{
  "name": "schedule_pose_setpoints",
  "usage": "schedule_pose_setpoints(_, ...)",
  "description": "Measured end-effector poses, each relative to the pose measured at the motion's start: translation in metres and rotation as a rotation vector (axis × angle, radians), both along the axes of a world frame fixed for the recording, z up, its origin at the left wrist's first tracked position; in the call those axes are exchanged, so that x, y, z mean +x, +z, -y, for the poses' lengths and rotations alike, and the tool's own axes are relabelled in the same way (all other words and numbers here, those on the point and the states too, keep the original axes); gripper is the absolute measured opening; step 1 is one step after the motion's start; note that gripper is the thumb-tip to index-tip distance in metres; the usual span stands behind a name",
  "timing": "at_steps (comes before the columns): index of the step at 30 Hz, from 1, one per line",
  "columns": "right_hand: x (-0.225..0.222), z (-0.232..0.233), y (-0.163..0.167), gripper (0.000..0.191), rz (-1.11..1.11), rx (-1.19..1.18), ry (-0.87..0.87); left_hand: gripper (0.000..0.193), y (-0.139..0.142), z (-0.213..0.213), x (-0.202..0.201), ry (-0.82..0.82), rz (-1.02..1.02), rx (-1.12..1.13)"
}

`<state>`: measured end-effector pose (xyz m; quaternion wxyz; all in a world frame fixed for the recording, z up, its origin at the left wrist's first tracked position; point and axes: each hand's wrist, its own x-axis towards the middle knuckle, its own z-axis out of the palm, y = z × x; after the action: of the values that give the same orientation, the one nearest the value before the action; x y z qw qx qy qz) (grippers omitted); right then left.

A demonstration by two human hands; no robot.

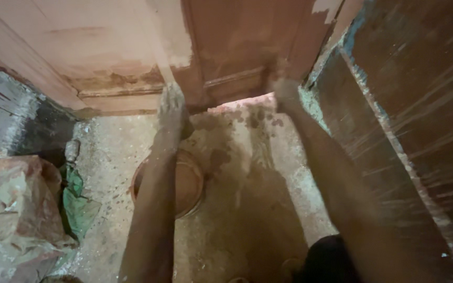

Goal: The person paints a wooden door with reddish-brown paint using a brush, dipping the brush into a bowl of paint on the floor and applying strokes across the door panels and edges, working over previously unpainted sections.

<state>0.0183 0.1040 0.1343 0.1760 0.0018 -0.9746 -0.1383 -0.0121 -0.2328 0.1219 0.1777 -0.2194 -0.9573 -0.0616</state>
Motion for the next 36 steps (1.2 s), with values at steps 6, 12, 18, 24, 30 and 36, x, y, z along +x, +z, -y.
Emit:
schedule_pose_setpoints(6,0.006,-0.022,-0.009,0.039,0.222,-0.313,-0.252,0.098,0.005,0.000,0.008,-0.033,0.174,0.133)
schedule_pose_setpoints(12,-0.018,0.113,-0.023,0.063,0.299,-0.642,0.121,0.091,-0.016,0.027,0.002,-0.014,0.085,0.231)
schedule_pose_setpoints(18,-0.015,0.223,-0.028,0.053,0.293,-0.976,0.424,0.124,-0.010,0.056,-0.004,0.182,0.350,0.063)
schedule_pose_setpoints(24,-0.021,0.204,-0.023,0.034,0.244,-0.605,0.378,0.126,-0.016,0.060,-0.001,0.179,0.308,0.075)
schedule_pose_setpoints(30,-0.022,0.070,-0.008,0.032,-0.421,-0.373,0.978,0.112,-0.014,0.031,-0.010,0.103,0.343,0.128)
schedule_pose_setpoints(36,0.001,-0.055,-0.004,0.021,0.306,-0.283,-0.131,0.085,-0.018,0.011,-0.008,0.033,0.282,0.147)
